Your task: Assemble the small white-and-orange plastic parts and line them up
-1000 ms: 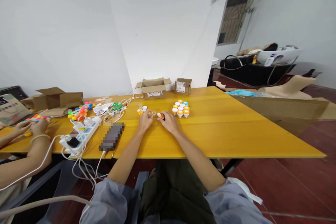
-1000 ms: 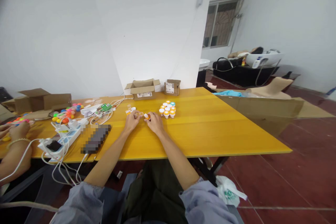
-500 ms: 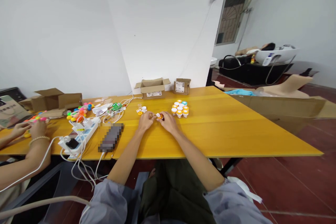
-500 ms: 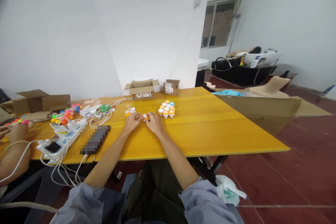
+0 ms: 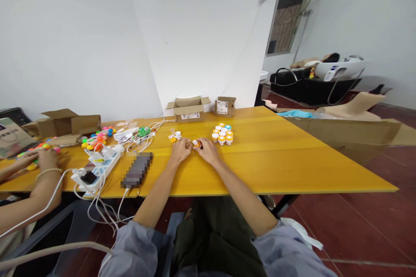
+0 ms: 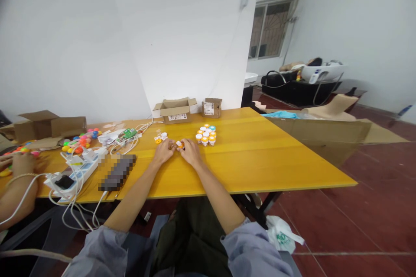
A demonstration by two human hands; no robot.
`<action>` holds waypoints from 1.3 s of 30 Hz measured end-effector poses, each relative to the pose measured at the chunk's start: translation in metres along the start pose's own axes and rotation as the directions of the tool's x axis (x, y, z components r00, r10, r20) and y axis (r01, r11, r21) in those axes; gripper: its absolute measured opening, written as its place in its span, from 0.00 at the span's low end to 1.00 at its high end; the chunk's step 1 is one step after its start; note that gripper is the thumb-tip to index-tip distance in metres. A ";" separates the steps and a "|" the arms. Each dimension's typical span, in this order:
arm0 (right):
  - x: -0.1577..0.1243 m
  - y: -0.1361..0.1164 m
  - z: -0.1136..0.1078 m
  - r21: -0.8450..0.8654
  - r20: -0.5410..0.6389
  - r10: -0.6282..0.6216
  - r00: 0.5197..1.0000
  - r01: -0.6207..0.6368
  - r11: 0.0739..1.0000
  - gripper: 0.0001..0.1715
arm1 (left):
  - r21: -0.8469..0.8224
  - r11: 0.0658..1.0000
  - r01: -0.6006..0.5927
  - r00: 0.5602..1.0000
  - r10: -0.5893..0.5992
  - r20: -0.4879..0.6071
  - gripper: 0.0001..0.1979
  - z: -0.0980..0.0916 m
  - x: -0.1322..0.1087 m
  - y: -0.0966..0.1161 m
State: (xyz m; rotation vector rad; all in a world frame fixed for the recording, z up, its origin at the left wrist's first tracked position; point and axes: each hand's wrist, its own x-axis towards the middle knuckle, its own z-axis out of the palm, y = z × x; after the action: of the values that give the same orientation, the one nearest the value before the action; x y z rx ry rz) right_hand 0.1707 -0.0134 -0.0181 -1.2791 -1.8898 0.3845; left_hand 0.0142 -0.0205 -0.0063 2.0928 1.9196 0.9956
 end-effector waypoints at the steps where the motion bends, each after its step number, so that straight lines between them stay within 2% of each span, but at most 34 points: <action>1: 0.000 -0.001 -0.001 -0.001 0.003 0.002 1.000 -0.002 1.000 0.11 | -0.001 1.000 0.003 1.000 -0.003 0.003 0.08 0.000 0.000 0.000; 6: 0.000 -0.002 -0.003 0.004 0.017 0.010 1.000 -0.011 1.000 0.11 | -0.030 0.998 0.052 0.999 -0.052 -0.001 0.15 -0.002 -0.002 0.004; 12: 0.000 -0.002 -0.003 0.003 0.014 0.019 1.000 -0.019 1.000 0.11 | -0.003 0.999 0.050 0.997 -0.051 -0.058 0.08 -0.008 -0.006 0.014; 17: 0.000 -0.004 -0.004 -0.003 0.025 0.036 0.999 -0.036 0.999 0.11 | 0.100 0.994 0.033 0.999 -0.036 0.035 0.07 -0.014 -0.008 0.023; 20: 0.000 -0.005 -0.003 -0.005 0.029 0.045 0.999 -0.045 0.999 0.12 | 0.166 0.985 0.045 0.997 -0.055 0.055 0.07 -0.015 -0.009 0.026; 28: 0.001 -0.001 -0.004 0.011 -0.022 0.068 0.997 -0.068 0.998 0.11 | 0.217 0.971 -0.101 0.990 0.077 0.117 0.08 -0.015 -0.013 0.028; 39: 0.002 0.001 -0.003 0.034 -0.074 0.126 0.989 -0.124 0.992 0.09 | 0.223 0.957 -0.187 0.977 0.157 0.146 0.09 -0.008 -0.011 0.016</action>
State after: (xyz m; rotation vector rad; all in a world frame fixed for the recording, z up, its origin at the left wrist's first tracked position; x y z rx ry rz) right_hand 0.1728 -0.0114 -0.0161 -1.3774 -1.7405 0.4213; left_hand 0.0241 -0.0359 0.0043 2.4246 1.8999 0.6687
